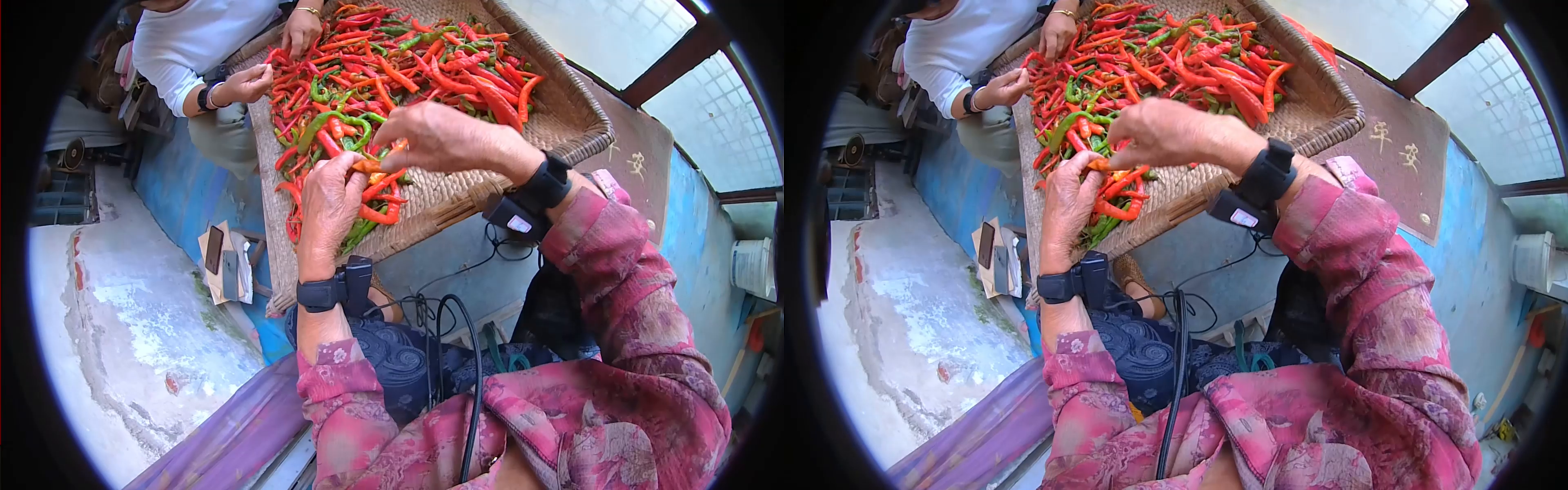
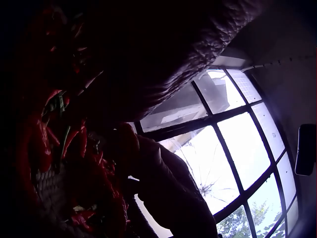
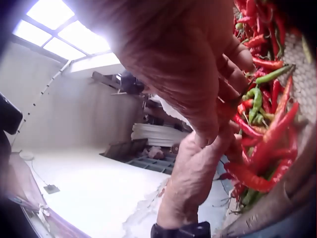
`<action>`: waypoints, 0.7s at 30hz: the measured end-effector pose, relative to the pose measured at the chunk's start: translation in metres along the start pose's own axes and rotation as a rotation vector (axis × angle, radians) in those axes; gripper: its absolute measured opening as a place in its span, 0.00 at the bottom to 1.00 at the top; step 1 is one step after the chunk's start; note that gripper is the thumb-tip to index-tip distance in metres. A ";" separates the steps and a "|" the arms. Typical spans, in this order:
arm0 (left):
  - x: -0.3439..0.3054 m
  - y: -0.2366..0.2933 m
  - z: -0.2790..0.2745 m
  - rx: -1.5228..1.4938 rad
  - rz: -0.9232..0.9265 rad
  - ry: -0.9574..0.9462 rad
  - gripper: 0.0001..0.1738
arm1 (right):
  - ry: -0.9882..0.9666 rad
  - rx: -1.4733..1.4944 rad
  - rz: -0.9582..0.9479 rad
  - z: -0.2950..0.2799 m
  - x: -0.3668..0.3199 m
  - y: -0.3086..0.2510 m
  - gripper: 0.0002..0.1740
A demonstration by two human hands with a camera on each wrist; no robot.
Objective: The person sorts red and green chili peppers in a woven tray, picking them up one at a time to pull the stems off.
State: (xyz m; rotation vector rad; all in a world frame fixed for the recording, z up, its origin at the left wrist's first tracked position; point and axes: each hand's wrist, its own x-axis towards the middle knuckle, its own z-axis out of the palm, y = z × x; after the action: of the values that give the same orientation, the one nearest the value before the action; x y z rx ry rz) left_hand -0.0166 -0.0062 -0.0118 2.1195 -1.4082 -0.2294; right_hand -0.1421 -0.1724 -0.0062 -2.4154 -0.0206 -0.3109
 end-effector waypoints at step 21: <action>-0.002 -0.002 0.026 0.390 0.162 -0.080 0.16 | 0.522 -0.676 0.443 -0.075 -0.024 0.046 0.13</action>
State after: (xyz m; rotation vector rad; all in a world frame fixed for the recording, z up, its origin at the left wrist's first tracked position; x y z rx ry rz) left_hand -0.0276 -0.0134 -0.0347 2.3029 -1.7805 0.0285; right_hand -0.1769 -0.2540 0.0140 -2.8000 0.9763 -0.8284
